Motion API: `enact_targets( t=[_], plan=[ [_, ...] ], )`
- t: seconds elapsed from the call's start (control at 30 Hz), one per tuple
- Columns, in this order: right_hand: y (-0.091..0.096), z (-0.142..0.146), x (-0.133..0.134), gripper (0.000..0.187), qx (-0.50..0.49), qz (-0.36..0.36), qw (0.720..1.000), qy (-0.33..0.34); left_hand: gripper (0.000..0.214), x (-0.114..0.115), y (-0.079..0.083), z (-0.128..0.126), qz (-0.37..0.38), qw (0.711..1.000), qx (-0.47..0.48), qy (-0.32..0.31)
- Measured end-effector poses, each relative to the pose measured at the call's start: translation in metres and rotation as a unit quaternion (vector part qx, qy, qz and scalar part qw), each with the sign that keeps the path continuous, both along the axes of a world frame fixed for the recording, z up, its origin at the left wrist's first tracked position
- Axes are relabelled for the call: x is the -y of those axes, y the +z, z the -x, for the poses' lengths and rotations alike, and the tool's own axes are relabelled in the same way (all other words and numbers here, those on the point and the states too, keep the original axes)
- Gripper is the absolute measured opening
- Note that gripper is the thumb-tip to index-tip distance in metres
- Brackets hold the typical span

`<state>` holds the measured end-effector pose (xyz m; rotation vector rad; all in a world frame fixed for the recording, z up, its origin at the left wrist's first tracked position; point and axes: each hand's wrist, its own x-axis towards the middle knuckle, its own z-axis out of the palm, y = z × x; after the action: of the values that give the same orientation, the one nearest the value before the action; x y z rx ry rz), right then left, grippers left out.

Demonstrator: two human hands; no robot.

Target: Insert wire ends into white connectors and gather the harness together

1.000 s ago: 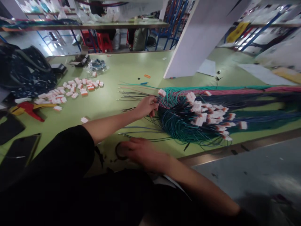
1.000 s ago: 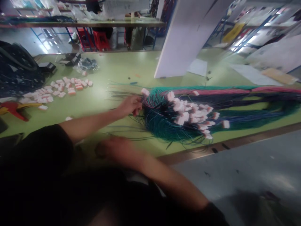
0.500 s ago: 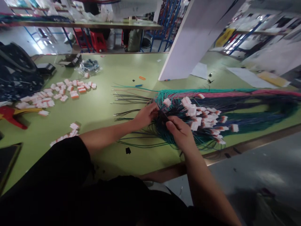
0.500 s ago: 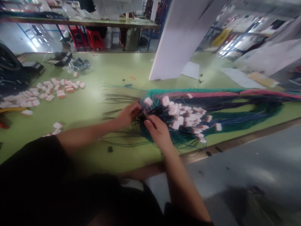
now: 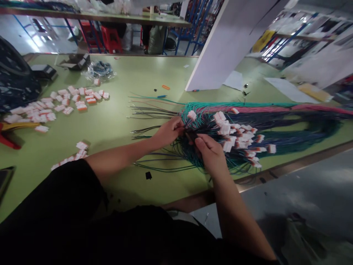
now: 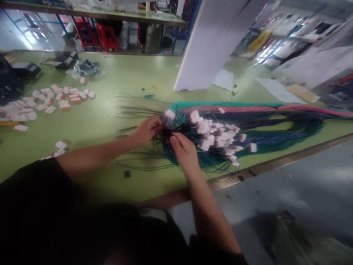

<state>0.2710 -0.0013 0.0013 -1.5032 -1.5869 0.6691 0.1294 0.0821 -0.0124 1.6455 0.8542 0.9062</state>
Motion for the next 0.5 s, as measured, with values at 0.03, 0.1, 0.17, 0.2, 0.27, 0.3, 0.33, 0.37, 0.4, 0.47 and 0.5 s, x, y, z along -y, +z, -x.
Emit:
enact_targets(
  t=[0.03, 0.1, 0.17, 0.2, 0.27, 0.3, 0.33, 0.37, 0.4, 0.47, 0.5],
  plan=[
    [0.001, 0.001, 0.000, 0.029, 0.062, -0.024, 0.998, -0.015, 0.016, 0.000, 0.001, 0.000, -0.024, 1.000, -0.013, -0.006],
    [0.002, 0.005, 0.000, 0.031, 0.163, -0.050, 0.985, -0.039, 0.017, 0.001, 0.002, 0.000, -0.064, 0.997, -0.041, -0.010],
    [0.004, 0.008, 0.000, 0.035, 0.240, -0.050, 0.967, -0.063, 0.017, 0.003, 0.003, 0.000, -0.090, 0.994, -0.065, -0.007],
    [0.005, 0.010, 0.000, 0.037, 0.276, -0.045, 0.957, -0.076, 0.017, 0.004, 0.003, 0.001, -0.103, 0.992, -0.077, -0.007],
    [0.006, 0.013, -0.001, 0.039, 0.334, -0.042, 0.937, -0.097, 0.015, 0.005, 0.004, 0.001, -0.127, 0.987, -0.098, -0.008],
    [0.007, 0.015, -0.001, 0.039, 0.354, -0.044, 0.928, -0.104, 0.014, 0.006, 0.005, 0.001, -0.137, 0.985, -0.106, -0.010],
    [0.008, 0.016, -0.001, 0.040, 0.369, -0.048, 0.922, -0.107, 0.014, 0.006, 0.005, 0.001, -0.146, 0.983, -0.110, -0.013],
    [0.008, 0.017, -0.001, 0.040, 0.379, -0.053, 0.917, -0.110, 0.014, 0.006, 0.005, 0.000, -0.153, 0.982, -0.112, -0.017],
    [0.009, 0.017, -0.002, 0.039, 0.385, -0.057, 0.914, -0.114, 0.014, 0.006, 0.005, 0.000, -0.158, 0.981, -0.112, -0.022],
    [0.010, 0.018, -0.002, 0.038, 0.392, -0.063, 0.909, -0.124, 0.015, 0.006, 0.006, 0.000, -0.162, 0.980, -0.108, -0.032],
    [0.010, 0.019, -0.002, 0.038, 0.394, -0.064, 0.908, -0.128, 0.016, 0.005, 0.006, 0.000, -0.161, 0.980, -0.110, -0.034]
  ],
)
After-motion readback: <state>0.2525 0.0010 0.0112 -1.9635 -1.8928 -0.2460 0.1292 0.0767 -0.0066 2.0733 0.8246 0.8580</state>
